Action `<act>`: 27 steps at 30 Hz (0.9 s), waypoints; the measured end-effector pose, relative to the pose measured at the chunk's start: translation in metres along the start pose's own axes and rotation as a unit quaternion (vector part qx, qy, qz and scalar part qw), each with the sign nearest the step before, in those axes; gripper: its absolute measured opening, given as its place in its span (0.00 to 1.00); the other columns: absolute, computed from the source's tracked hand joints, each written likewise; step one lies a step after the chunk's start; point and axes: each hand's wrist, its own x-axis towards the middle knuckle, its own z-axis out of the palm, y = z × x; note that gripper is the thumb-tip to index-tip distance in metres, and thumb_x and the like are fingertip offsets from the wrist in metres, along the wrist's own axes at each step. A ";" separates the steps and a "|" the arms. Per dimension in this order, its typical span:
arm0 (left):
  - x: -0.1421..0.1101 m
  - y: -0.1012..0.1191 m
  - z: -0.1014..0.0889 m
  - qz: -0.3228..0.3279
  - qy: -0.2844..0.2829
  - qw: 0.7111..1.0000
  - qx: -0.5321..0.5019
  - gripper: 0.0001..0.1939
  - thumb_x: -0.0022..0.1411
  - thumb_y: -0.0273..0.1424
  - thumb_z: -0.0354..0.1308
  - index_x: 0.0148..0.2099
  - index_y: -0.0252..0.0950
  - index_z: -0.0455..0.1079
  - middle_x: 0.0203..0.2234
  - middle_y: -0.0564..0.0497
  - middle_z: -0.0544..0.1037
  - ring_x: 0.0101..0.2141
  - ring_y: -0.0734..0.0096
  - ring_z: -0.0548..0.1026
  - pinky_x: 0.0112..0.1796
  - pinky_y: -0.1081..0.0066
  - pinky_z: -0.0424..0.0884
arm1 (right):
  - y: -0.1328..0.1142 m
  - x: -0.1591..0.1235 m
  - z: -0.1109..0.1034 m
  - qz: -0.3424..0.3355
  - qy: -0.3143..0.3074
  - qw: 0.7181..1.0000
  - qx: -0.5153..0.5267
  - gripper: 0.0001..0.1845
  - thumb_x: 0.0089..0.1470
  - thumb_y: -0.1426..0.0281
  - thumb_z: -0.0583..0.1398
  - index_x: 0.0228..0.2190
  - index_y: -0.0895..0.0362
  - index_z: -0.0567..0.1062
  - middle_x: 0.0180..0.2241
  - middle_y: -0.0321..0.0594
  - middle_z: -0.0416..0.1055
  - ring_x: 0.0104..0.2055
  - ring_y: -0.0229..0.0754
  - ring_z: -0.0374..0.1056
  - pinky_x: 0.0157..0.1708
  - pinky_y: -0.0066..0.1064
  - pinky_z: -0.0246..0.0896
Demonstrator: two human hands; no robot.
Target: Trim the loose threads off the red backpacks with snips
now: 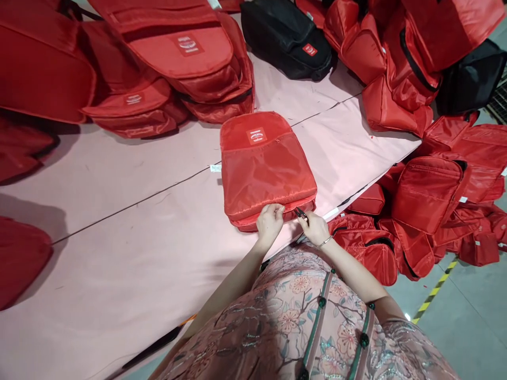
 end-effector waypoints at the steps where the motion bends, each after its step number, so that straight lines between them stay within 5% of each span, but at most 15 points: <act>1: 0.000 0.001 0.001 -0.007 0.004 1.000 0.000 0.12 0.62 0.34 0.48 0.38 0.36 0.71 0.34 0.47 0.75 0.36 0.64 0.73 0.35 0.70 0.63 | -0.004 0.001 -0.004 -0.004 -0.013 0.999 -0.029 0.19 0.60 0.58 0.48 0.41 0.57 0.70 0.36 0.44 0.74 0.37 0.42 0.70 0.34 0.27 0.56; 8: 0.001 0.004 0.007 -0.021 0.015 1.000 0.001 0.11 0.61 0.34 0.48 0.36 0.37 0.70 0.34 0.47 0.75 0.36 0.64 0.72 0.36 0.69 0.63 | -0.027 0.017 -0.011 -0.031 -0.057 0.985 -0.158 0.21 0.61 0.59 0.45 0.41 0.59 0.71 0.36 0.48 0.75 0.38 0.45 0.71 0.36 0.30 0.58; 14: -0.009 0.003 0.000 0.036 0.025 0.998 -0.055 0.12 0.63 0.34 0.45 0.35 0.36 0.69 0.32 0.47 0.73 0.36 0.67 0.71 0.38 0.70 0.65 | -0.020 0.025 -0.018 -0.058 -0.052 0.988 -0.137 0.21 0.60 0.59 0.47 0.38 0.56 0.75 0.35 0.45 0.76 0.37 0.44 0.71 0.34 0.29 0.57; 19: -0.040 -0.030 -0.023 0.183 -0.146 0.967 -0.106 0.20 0.65 0.37 0.41 0.25 0.37 0.67 0.24 0.50 0.72 0.29 0.72 0.70 0.35 0.72 0.66 | -0.008 0.027 -0.014 -0.072 -0.039 0.996 -0.036 0.20 0.60 0.60 0.48 0.38 0.56 0.74 0.32 0.42 0.76 0.33 0.41 0.71 0.31 0.26 0.56; 21: -0.046 -0.046 -0.029 0.153 -0.088 0.982 -0.066 0.19 0.64 0.38 0.43 0.27 0.37 0.69 0.26 0.49 0.73 0.31 0.70 0.71 0.37 0.71 0.66 | -0.009 0.028 -0.009 -0.078 -0.046 0.996 -0.019 0.19 0.60 0.59 0.49 0.39 0.57 0.74 0.31 0.41 0.76 0.32 0.40 0.71 0.30 0.26 0.55; 24: -0.041 -0.062 -0.031 0.096 0.084 0.992 0.003 0.13 0.62 0.38 0.49 0.38 0.37 0.71 0.35 0.46 0.76 0.40 0.65 0.71 0.44 0.66 0.64 | -0.017 0.029 -0.002 -0.094 -0.065 0.993 -0.021 0.20 0.60 0.59 0.48 0.40 0.57 0.73 0.33 0.42 0.76 0.34 0.40 0.71 0.31 0.25 0.55; 27: -0.030 -0.064 -0.026 0.115 0.115 0.986 0.036 0.14 0.61 0.38 0.50 0.43 0.36 0.72 0.38 0.45 0.76 0.41 0.62 0.70 0.45 0.64 0.64 | -0.030 0.031 0.002 -0.107 -0.081 0.990 -0.048 0.21 0.61 0.58 0.46 0.38 0.56 0.74 0.35 0.43 0.76 0.36 0.41 0.71 0.33 0.26 0.55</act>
